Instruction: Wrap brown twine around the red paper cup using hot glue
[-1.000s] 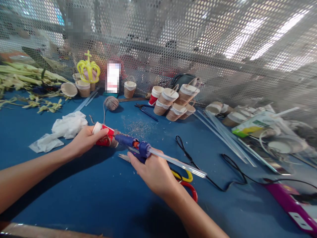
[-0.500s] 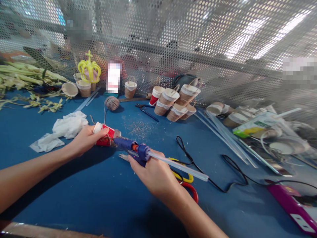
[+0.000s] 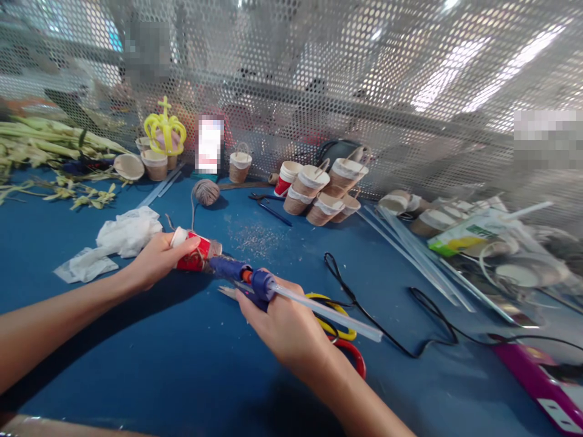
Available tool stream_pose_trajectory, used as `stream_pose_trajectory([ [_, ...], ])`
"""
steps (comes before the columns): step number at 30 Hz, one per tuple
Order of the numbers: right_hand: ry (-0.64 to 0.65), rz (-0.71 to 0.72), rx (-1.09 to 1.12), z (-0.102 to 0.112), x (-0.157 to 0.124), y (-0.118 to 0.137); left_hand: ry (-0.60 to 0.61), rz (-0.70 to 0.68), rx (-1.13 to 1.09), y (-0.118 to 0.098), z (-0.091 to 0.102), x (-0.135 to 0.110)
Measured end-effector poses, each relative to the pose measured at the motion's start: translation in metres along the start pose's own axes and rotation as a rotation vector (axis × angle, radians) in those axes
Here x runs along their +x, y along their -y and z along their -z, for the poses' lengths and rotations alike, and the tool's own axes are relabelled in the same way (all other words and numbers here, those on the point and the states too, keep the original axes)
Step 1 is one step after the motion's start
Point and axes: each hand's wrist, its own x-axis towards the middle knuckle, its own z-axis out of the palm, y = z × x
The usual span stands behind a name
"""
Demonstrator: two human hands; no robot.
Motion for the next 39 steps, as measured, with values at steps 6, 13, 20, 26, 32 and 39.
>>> stream_pose_trajectory([
  [6, -0.006, -0.129, 0.141, 0.001, 0.006, 0.008, 0.059, -0.029, -0.073, 0.002, -0.002, -0.001],
  [13, -0.071, -0.257, 0.221, -0.003, 0.007, 0.011, 0.084, -0.067, -0.117, -0.001, -0.004, -0.004],
  [20, -0.009, -0.269, 0.282, -0.004, 0.006, 0.006, 0.071, -0.062, -0.101, -0.001, -0.004, -0.004],
  [26, 0.01, -0.297, 0.324, 0.007, 0.015, 0.016, 0.078, -0.048, -0.102, -0.002, -0.005, -0.004],
  [32, -0.005, -0.4, 0.441, 0.006, 0.018, 0.018, 0.049, -0.07, -0.035, 0.0, -0.005, -0.005],
  [39, 0.028, -0.434, 0.508, 0.007, 0.021, 0.017, 0.051, -0.096, 0.002, 0.004, -0.005, -0.005],
])
